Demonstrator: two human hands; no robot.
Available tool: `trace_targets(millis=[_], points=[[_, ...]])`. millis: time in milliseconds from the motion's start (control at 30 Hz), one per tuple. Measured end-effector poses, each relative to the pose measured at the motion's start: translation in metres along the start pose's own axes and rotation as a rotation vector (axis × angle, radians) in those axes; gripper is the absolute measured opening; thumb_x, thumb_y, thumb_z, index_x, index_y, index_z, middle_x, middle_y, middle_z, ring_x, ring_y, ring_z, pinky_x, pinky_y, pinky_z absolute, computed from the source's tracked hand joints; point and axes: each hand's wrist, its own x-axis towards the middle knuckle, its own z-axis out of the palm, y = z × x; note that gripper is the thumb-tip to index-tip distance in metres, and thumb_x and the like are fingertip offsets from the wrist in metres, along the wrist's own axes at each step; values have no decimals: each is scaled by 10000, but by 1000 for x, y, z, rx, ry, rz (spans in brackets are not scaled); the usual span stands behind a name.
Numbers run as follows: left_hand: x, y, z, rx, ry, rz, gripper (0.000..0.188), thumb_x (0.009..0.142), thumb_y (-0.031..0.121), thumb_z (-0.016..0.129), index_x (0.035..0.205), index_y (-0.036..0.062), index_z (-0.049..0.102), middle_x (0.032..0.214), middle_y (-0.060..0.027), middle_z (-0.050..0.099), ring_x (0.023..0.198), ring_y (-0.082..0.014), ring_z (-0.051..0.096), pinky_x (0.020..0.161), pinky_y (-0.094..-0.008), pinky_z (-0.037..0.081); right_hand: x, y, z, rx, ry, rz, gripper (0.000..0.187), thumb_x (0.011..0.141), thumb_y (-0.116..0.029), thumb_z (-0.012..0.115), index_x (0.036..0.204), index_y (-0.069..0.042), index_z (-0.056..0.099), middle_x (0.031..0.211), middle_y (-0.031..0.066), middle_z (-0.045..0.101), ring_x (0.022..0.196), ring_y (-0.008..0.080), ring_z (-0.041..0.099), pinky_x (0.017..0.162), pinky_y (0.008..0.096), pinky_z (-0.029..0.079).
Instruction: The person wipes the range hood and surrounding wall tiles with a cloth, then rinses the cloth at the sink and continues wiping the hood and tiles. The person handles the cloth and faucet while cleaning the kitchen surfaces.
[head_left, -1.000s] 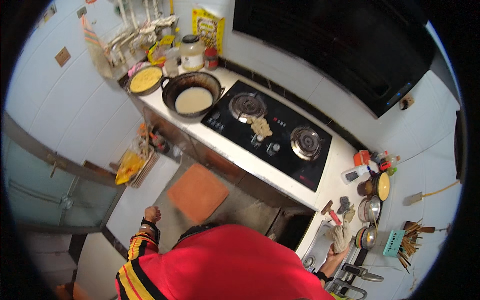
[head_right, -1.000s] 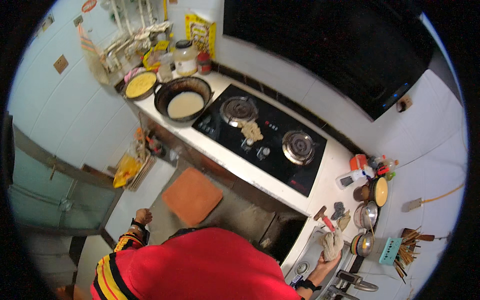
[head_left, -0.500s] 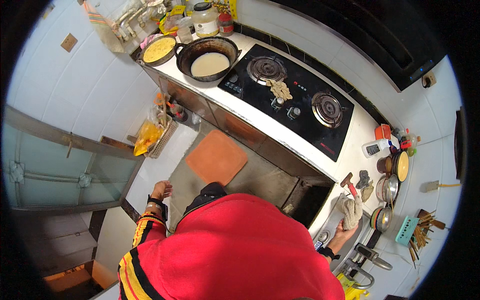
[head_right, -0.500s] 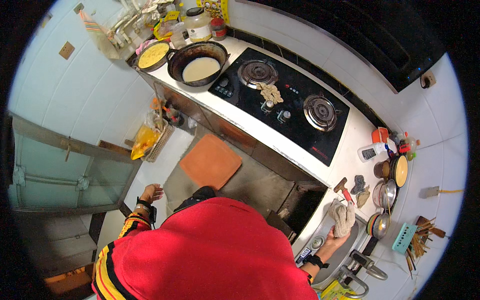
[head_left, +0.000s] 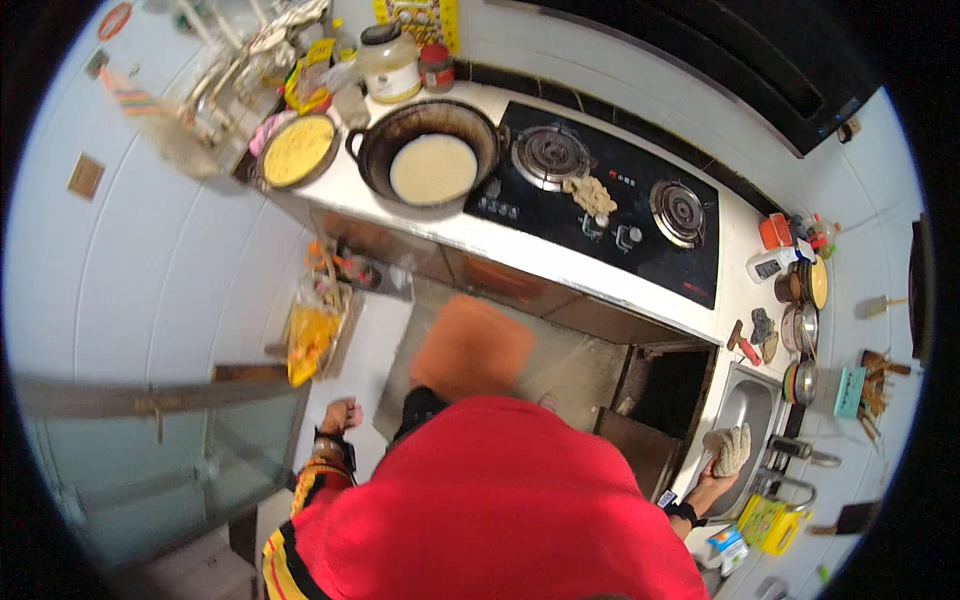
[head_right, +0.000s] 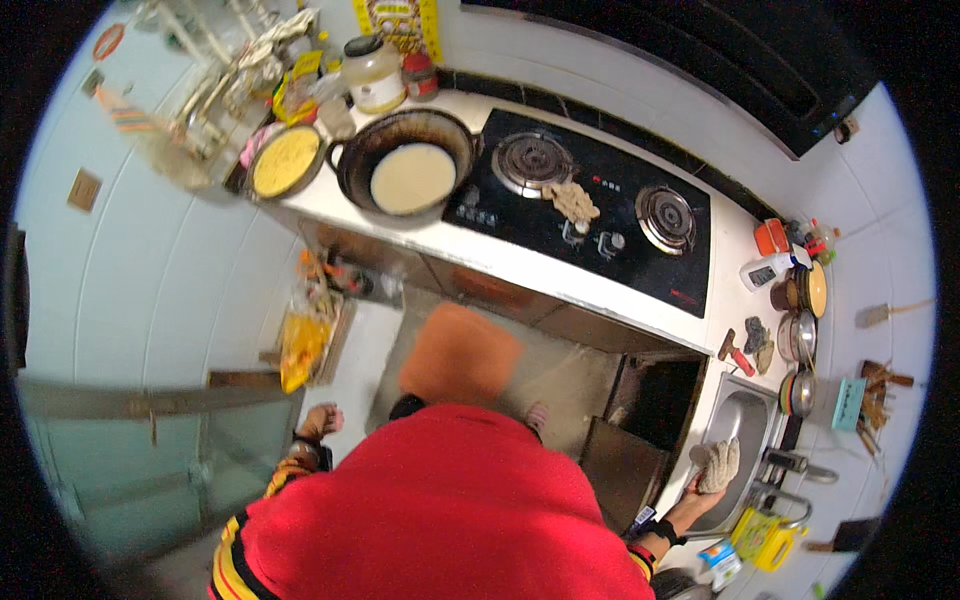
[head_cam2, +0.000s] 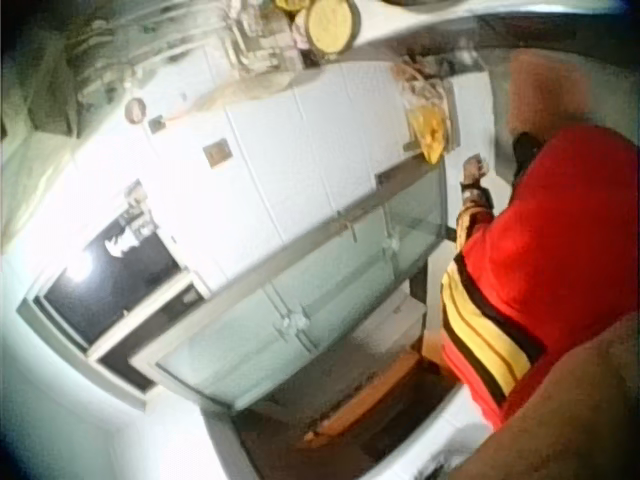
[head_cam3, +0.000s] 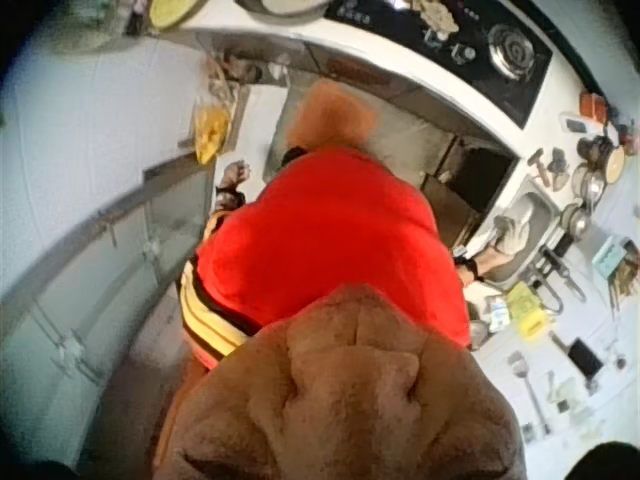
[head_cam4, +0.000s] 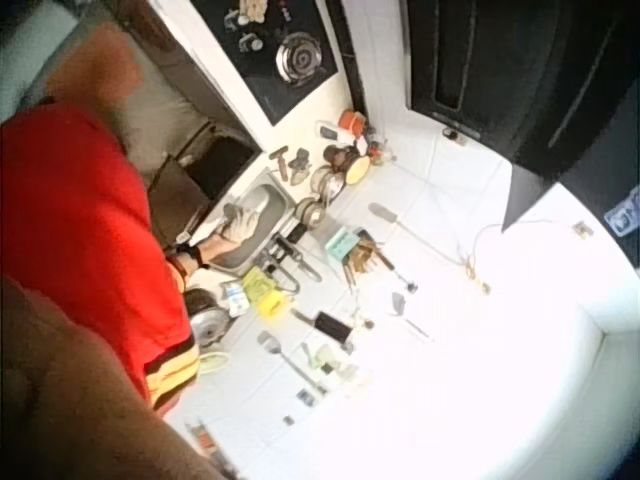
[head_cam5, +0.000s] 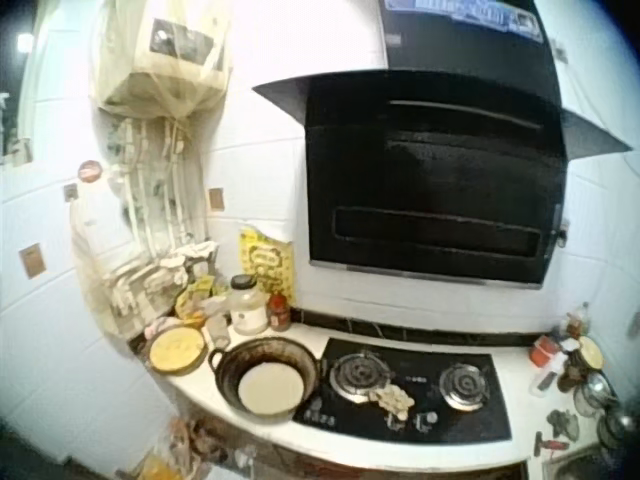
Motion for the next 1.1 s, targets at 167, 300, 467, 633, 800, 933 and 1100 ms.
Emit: trace_targets(millis=[167, 300, 467, 633, 800, 933, 1100], points=[[41, 52, -84, 37, 94, -18, 248, 926, 233, 556, 1129, 96, 588, 879, -45, 639, 704, -197, 627, 593, -355, 548, -73, 23, -10, -8, 41, -78, 345, 918, -244, 471, 1136, -54, 659, 992, 75, 725, 816, 167, 705, 624, 258, 565], [70, 103, -135, 111, 108, 0, 136, 908, 199, 542, 989, 103, 596, 821, -29, 609, 662, -174, 609, 538, -330, 527, -102, 35, -35, -23, 42, -104, 345, 918, -248, 469, 1133, -57, 662, 993, 73, 725, 822, 169, 705, 631, 265, 569], [84, 130, -130, -4, 222, 139, 123, 910, 144, 496, 964, 101, 598, 767, -42, 606, 562, -173, 590, 429, -318, 488, -89, 58, -59, 145, 50, -75, 341, 910, -278, 482, 1109, -79, 675, 990, 60, 723, 834, 185, 704, 639, 287, 575], [58, 104, -93, 183, 63, 145, 198, 926, 235, 488, 905, 79, 608, 752, -56, 634, 604, -198, 617, 493, -348, 534, -74, 74, -57, 214, 57, 54, 343, 912, -331, 488, 1098, -115, 679, 987, 40, 716, 831, 192, 688, 656, 310, 578], [18, 76, -64, 258, -7, 40, 212, 925, 247, 500, 965, 80, 624, 839, -62, 647, 679, -215, 633, 596, -378, 567, -87, 57, -66, 207, 150, 73, 370, 931, -354, 517, 1158, -91, 642, 1043, 69, 693, 886, 225, 678, 689, 336, 588], [7, 81, -49, 301, 16, 57, 196, 923, 226, 497, 992, 78, 606, 835, -62, 643, 682, -215, 633, 587, -369, 559, -106, 38, -101, 217, 91, -9, 410, 947, -266, 440, 1232, -24, 608, 1036, 111, 715, 897, 205, 711, 733, 302, 610], [4, 99, -20, 447, -92, 91, 159, 909, 205, 535, 997, 88, 596, 842, -65, 646, 684, -193, 627, 556, -350, 535, -131, 35, -144, 210, -49, -67, 451, 936, -177, 400, 1328, -3, 539, 1107, 161, 692, 907, 224, 709, 767, 321, 609]])
